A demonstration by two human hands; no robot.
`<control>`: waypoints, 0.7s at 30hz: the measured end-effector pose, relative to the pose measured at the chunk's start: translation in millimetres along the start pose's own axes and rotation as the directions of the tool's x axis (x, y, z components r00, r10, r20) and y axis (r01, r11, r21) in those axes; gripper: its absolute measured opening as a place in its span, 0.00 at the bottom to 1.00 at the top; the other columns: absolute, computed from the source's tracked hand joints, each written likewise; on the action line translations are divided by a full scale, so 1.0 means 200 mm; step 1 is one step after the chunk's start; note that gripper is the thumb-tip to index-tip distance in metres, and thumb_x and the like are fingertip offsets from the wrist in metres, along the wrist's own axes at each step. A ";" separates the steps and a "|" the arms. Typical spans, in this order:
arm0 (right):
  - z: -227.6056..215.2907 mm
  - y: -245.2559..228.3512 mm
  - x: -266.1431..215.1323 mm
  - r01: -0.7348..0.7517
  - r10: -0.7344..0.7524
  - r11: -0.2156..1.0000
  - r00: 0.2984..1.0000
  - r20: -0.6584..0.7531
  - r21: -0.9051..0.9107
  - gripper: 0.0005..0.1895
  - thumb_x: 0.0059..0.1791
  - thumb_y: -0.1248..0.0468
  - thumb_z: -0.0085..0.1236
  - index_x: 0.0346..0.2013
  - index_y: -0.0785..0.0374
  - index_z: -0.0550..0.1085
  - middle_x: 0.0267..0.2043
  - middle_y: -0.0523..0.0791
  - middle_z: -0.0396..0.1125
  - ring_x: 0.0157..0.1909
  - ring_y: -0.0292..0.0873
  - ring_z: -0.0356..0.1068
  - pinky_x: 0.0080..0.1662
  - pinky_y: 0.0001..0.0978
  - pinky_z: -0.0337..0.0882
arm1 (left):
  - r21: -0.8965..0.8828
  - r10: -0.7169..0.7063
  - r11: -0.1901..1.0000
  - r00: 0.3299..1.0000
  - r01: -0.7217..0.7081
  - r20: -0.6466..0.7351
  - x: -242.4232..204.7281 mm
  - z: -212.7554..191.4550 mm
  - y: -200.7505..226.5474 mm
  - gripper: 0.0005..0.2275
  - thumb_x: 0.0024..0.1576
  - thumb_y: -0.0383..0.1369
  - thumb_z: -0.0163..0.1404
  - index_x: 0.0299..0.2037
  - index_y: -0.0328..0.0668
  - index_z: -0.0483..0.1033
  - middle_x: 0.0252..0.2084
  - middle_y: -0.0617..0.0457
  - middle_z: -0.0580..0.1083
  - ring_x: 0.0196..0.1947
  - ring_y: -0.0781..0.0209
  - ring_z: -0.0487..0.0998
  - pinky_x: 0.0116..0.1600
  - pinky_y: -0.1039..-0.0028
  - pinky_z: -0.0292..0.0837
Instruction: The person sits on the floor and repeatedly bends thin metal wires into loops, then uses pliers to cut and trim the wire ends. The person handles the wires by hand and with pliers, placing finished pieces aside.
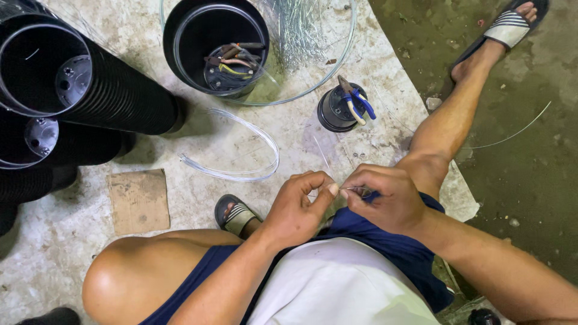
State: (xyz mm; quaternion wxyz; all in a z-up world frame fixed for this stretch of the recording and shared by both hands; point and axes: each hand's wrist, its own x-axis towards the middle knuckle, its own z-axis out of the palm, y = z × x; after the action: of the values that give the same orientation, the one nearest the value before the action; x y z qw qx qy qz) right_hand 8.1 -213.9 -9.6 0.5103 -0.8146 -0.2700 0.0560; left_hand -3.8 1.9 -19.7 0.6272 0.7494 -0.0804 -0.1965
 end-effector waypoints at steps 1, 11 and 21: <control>-0.01 -0.01 0.01 0.072 -0.072 0.994 0.997 0.003 -0.081 0.07 0.45 0.73 0.63 0.35 0.66 0.75 0.33 0.45 0.72 0.33 0.39 0.73 0.36 0.28 0.72 | -0.130 -0.068 0.989 0.996 0.074 0.050 0.00 0.01 -0.03 0.10 0.63 0.34 0.51 0.32 0.36 0.76 0.28 0.56 0.71 0.31 0.68 0.69 0.35 0.75 0.66; -0.06 0.00 0.07 0.195 -0.163 0.926 0.979 0.123 -0.322 0.08 0.42 0.71 0.66 0.33 0.64 0.76 0.31 0.46 0.71 0.31 0.45 0.73 0.34 0.34 0.72 | -0.140 -0.015 0.990 0.995 0.028 0.096 0.07 0.03 -0.15 0.10 0.67 0.30 0.50 0.34 0.32 0.74 0.27 0.54 0.71 0.30 0.66 0.68 0.37 0.72 0.67; -0.06 0.12 -0.03 -0.133 0.129 0.982 0.991 -0.032 -0.133 0.04 0.46 0.70 0.64 0.35 0.65 0.78 0.31 0.41 0.74 0.29 0.31 0.73 0.29 0.22 0.71 | 0.539 0.462 0.752 0.887 -0.379 -0.020 0.05 -0.01 0.03 0.11 0.57 0.31 0.58 0.49 0.45 0.81 0.47 0.47 0.74 0.46 0.48 0.78 0.47 0.61 0.74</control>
State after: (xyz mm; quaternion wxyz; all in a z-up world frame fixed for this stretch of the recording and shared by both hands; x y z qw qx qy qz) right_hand 17.1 -234.0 -24.6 0.4525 -0.8638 -0.2130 0.0616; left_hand 7.2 -1.7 -15.4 0.4330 0.8655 -0.2492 0.0368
